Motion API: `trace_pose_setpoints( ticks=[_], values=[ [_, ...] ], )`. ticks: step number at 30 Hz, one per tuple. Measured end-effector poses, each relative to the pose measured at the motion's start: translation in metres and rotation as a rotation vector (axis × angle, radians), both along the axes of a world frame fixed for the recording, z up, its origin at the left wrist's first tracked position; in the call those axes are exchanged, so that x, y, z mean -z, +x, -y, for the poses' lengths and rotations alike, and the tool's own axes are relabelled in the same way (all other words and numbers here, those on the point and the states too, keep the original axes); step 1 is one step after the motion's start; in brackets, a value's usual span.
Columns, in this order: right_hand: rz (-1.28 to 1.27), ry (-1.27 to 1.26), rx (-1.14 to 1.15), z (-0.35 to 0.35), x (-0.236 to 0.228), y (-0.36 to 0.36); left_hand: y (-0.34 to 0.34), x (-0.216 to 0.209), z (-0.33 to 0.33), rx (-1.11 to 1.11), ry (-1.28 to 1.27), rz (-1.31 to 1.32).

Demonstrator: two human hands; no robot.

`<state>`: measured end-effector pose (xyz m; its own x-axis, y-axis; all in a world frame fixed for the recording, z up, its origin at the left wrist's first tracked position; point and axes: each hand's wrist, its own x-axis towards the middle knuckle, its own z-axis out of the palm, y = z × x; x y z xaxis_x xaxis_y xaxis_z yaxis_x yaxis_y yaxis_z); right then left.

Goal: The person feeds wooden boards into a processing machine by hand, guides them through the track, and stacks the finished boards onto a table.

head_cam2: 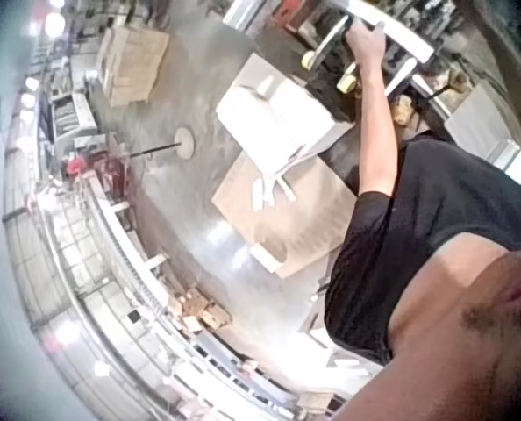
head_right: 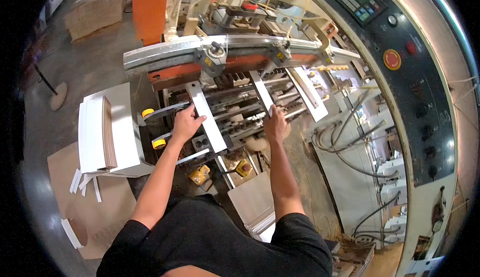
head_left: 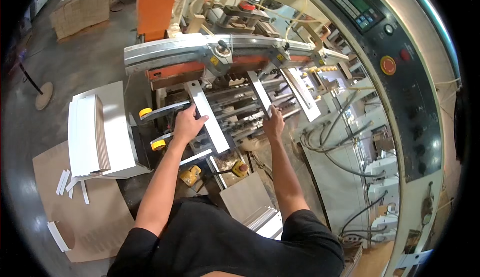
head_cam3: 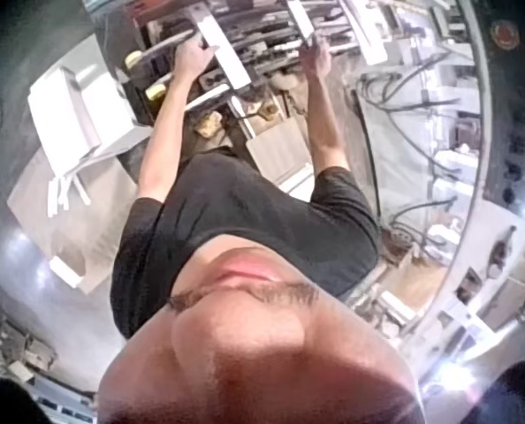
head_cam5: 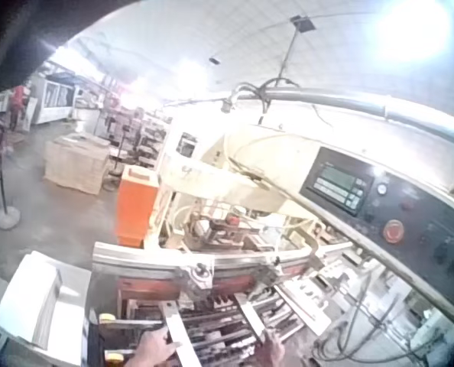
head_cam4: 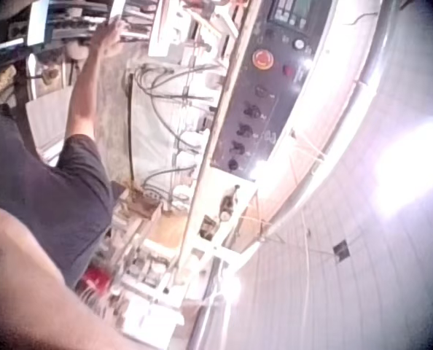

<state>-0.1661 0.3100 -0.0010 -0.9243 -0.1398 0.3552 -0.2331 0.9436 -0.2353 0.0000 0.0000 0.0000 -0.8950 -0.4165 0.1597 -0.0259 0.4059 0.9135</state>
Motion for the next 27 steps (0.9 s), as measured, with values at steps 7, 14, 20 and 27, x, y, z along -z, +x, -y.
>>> trace_pose_setpoints(
  ticks=[7, 14, 20, 27],
  values=[
    [-0.093, -0.105, 0.084, 0.002, -0.013, 0.085, 0.0, 0.0, 0.004, 0.014, -0.021, -0.003],
    [0.631, -1.652, -0.032, 0.016, -0.01, 0.213, 0.007, 0.004, 0.001, -0.013, 0.057, -0.176],
    [0.823, -1.934, -0.11, 0.047, -0.009, 0.261, 0.02, 0.01, -0.02, -0.216, 0.26, -0.267],
    [0.986, -1.93, -0.375, 0.075, -0.034, 0.263, 0.029, -0.04, -0.056, 0.489, 1.23, 0.045]
  ],
)
